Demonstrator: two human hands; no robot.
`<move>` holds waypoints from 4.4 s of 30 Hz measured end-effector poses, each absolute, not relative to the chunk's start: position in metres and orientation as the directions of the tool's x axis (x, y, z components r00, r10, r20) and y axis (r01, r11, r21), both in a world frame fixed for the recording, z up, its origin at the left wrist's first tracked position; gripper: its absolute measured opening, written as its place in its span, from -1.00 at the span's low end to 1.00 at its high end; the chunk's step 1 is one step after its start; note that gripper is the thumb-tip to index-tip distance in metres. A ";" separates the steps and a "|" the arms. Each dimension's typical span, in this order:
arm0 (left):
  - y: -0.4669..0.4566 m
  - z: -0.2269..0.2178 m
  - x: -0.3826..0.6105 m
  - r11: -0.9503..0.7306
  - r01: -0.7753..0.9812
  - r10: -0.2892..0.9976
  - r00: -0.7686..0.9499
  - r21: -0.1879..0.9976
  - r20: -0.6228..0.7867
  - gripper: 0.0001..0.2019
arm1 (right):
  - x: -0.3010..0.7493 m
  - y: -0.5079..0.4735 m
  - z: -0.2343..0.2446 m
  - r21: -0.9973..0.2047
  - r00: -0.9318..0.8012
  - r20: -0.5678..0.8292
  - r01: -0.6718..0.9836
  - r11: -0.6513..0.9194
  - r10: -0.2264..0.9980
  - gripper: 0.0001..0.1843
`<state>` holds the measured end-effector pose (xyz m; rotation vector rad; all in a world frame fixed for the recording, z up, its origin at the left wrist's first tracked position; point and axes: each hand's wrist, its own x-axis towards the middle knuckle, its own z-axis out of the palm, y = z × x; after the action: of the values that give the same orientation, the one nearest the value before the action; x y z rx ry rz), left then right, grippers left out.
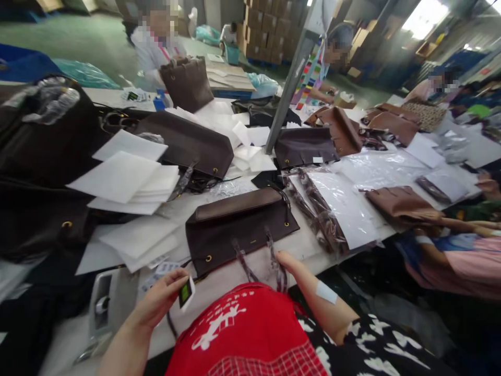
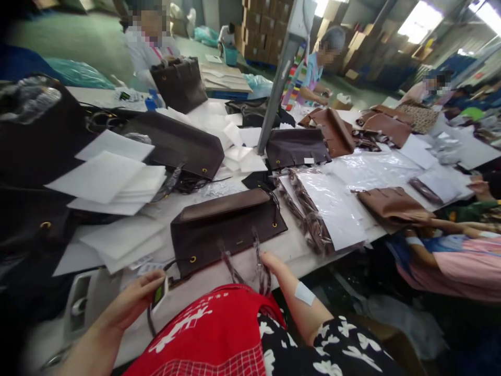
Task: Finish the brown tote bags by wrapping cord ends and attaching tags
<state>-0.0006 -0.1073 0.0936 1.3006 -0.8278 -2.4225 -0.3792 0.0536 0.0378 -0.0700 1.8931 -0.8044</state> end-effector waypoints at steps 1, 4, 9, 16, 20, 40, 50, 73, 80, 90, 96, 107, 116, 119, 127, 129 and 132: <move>-0.106 0.092 -0.010 -0.799 -0.037 -0.475 -0.572 0.600 -0.668 -0.70 | -0.386 0.056 0.037 -0.561 -0.490 -0.779 0.267 0.783 -0.391 -0.80; -0.103 0.089 -0.044 -0.786 -0.056 -0.469 -0.596 0.616 -0.652 -0.72 | -0.409 0.058 0.038 -0.589 -0.497 -0.754 0.221 0.777 -0.430 -0.87; -0.093 0.080 -0.118 -0.728 -0.113 -0.466 -0.643 0.677 -0.608 -0.70 | -0.429 0.058 0.040 -0.545 -0.253 -0.836 0.285 0.789 -0.486 -0.87; -0.067 0.043 -0.215 -0.602 -0.207 -0.473 -0.685 0.771 -0.553 -0.68 | -0.436 0.048 0.034 -0.285 0.219 -0.897 0.378 0.881 -0.385 -0.78; -0.055 0.032 -0.244 -0.578 -0.237 -0.451 -0.704 0.781 -0.548 -0.69 | -0.425 0.045 0.029 -0.269 0.277 -0.880 0.379 0.885 -0.386 -0.62; -0.096 0.014 -0.283 -0.270 -0.441 -0.606 -0.613 0.856 -0.507 -0.89 | -0.462 -0.003 0.037 -0.855 -0.447 -0.485 0.060 0.516 -0.752 -0.65; -0.100 0.016 -0.305 -0.494 -0.384 -0.577 -0.527 0.780 -0.624 -0.81 | -0.453 -0.012 0.029 -0.834 -0.321 -0.458 -0.168 0.526 -0.829 -0.85; -0.079 0.024 -0.316 -0.989 0.019 -0.132 -0.544 0.146 -0.829 -0.83 | -0.445 0.000 0.044 -0.784 -0.441 -0.338 -0.358 0.508 -0.832 -0.78; -0.078 0.022 -0.316 -0.974 0.004 -0.197 -0.519 0.228 -0.832 -0.84 | -0.445 0.000 0.048 -0.755 -0.436 -0.328 -0.412 0.510 -0.838 -0.80; -0.068 0.026 -0.322 -0.879 -0.004 -0.434 -0.409 0.477 -0.803 -0.80 | -0.442 0.002 0.041 -0.771 -0.466 -0.343 -0.356 0.528 -0.815 -0.78; -0.065 0.038 -0.325 -0.890 0.104 -0.444 -0.422 0.444 -0.790 -0.95 | -0.440 0.003 0.038 -0.816 -0.534 -0.336 -0.246 0.523 -0.776 -0.76; -0.060 0.043 -0.327 -0.882 0.141 -0.465 -0.416 0.450 -0.781 -0.87 | -0.437 0.007 0.039 -0.820 -0.544 -0.314 -0.257 0.511 -0.778 -0.73; -0.055 0.039 -0.334 -0.838 0.087 -0.536 -0.318 0.538 -0.782 -0.82 | -0.428 0.005 0.032 -0.826 -0.575 -0.304 -0.238 0.511 -0.759 -0.74; -0.054 0.038 -0.336 -0.829 0.077 -0.549 -0.303 0.555 -0.779 -0.82 | -0.426 0.003 0.033 -0.827 -0.589 -0.299 -0.231 0.512 -0.751 -0.73; -0.058 0.037 -0.331 -0.806 0.000 -0.563 -0.309 0.592 -0.767 -0.78 | -0.426 0.004 0.027 -0.839 -0.568 -0.362 -0.146 0.524 -0.739 -0.71; -0.061 0.035 -0.326 -0.808 -0.045 -0.543 -0.329 0.587 -0.772 -0.78 | -0.432 0.003 0.024 -0.839 -0.522 -0.408 -0.108 0.533 -0.749 -0.70; -0.060 0.028 -0.312 -0.828 -0.148 -0.468 -0.350 0.541 -0.812 -0.74 | -0.443 0.003 0.025 -0.824 -0.482 -0.456 -0.089 0.560 -0.748 -0.70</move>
<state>-0.3124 -0.0600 0.0277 1.6547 -0.8105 -2.2841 -0.4427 0.0026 0.0250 -0.6773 1.9237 -0.9549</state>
